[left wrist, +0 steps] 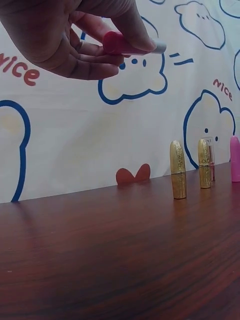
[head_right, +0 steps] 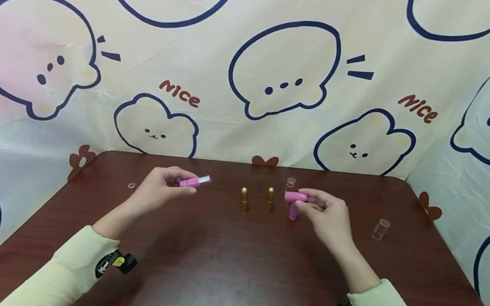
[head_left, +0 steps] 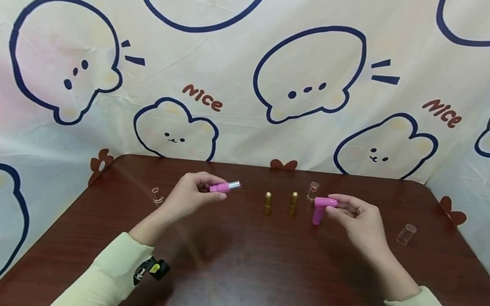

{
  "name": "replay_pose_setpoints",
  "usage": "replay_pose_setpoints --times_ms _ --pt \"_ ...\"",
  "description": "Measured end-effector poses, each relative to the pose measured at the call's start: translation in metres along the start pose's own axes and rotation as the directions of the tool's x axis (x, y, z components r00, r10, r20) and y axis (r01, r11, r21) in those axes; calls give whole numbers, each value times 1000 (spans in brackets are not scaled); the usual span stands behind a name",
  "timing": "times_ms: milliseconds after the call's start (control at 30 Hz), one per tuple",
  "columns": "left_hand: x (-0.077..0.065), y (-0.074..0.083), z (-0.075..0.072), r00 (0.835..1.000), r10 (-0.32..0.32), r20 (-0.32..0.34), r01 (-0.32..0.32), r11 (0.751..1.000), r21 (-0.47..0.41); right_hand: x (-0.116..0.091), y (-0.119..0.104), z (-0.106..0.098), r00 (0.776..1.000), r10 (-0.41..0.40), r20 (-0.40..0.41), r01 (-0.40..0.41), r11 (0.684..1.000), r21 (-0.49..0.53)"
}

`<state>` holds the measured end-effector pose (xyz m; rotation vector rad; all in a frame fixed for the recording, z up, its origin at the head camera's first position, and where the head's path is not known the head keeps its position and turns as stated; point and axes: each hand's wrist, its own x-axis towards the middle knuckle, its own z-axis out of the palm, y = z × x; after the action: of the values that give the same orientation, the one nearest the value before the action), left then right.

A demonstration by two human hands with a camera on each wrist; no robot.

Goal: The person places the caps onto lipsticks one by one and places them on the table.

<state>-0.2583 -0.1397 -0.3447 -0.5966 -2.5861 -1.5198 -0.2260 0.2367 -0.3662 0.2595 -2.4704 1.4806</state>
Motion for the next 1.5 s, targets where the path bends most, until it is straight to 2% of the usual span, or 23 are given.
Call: replay_pose_setpoints --times_ms 200,433,667,833,1033,1267,1500 --pt "1 1 4 1000 -1 9 1 1000 -22 2 -7 15 999 34 42 -37 997 65" --pt "2 2 11 1000 -6 24 7 998 -61 5 -13 33 995 61 75 -78 969 236" --pt "-9 39 12 998 -9 54 15 995 -100 7 -20 49 990 77 119 -116 923 367" --pt "-9 38 15 998 -15 63 25 988 -150 8 -23 57 985 82 153 -142 888 437" --pt "-8 36 19 997 -23 74 36 981 -192 9 -25 66 981 82 175 -158 862 481" --pt "-7 36 25 995 -39 95 61 968 -241 8 -29 74 980 80 183 -159 864 477" --pt "-7 40 30 994 -43 99 66 969 -240 9 -31 80 979 49 197 -142 855 498"
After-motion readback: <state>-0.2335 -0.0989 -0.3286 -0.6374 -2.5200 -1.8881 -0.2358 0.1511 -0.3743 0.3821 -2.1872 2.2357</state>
